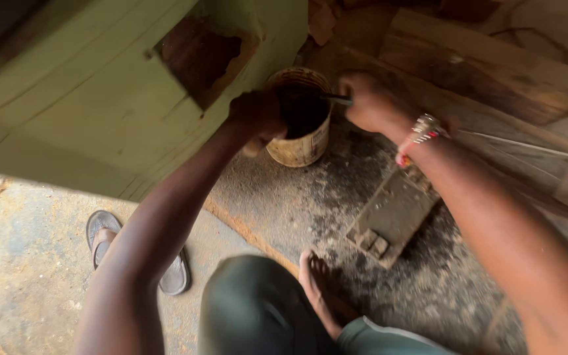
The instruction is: The person sharpens a metal blade and a chisel by rubbing their edges against a whetstone, periodically dipping the tools into a bucket of water.
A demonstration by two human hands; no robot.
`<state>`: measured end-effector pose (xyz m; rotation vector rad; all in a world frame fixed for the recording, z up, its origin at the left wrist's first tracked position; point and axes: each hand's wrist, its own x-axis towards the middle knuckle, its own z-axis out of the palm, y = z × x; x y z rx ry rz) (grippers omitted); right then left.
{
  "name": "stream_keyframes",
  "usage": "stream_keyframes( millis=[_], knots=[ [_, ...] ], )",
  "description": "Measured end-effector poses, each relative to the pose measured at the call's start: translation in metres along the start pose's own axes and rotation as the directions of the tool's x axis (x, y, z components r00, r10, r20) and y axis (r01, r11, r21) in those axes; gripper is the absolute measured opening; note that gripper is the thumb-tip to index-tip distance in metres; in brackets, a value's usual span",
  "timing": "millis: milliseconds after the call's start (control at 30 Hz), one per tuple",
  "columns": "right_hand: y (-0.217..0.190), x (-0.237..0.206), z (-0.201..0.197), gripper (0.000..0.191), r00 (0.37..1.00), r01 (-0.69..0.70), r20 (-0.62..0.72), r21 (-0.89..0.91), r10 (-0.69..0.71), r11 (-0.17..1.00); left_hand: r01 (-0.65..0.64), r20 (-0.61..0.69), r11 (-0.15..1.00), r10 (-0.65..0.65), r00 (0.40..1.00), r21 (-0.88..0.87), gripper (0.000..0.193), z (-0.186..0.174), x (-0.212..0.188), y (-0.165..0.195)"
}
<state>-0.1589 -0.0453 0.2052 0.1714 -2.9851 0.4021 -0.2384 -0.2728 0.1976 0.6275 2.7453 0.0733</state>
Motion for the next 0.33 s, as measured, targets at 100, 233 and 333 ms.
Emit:
stream_keyframes(
  millis=[100, 233, 333],
  knots=[
    [0.015, 0.062, 0.05, 0.014, 0.954, 0.283, 0.16, -0.216, -0.252, 0.935, 0.007, 0.034, 0.997, -0.01, 0.999, 0.074, 0.044, 0.004, -0.009, -0.007],
    [0.009, 0.09, 0.121, 0.017, 0.985, 0.172, 0.032, -0.018, -0.171, 0.985, 0.147, 0.17, 0.989, -0.141, 0.975, -0.021, 0.037, -0.008, -0.039, -0.02],
    [0.008, 0.071, 0.117, 0.023, 0.979, 0.201, -0.048, 0.084, -0.198, 0.976, 0.205, 0.09, 0.961, -0.191, 0.977, -0.183, 0.024, -0.031, -0.061, -0.026]
  ],
)
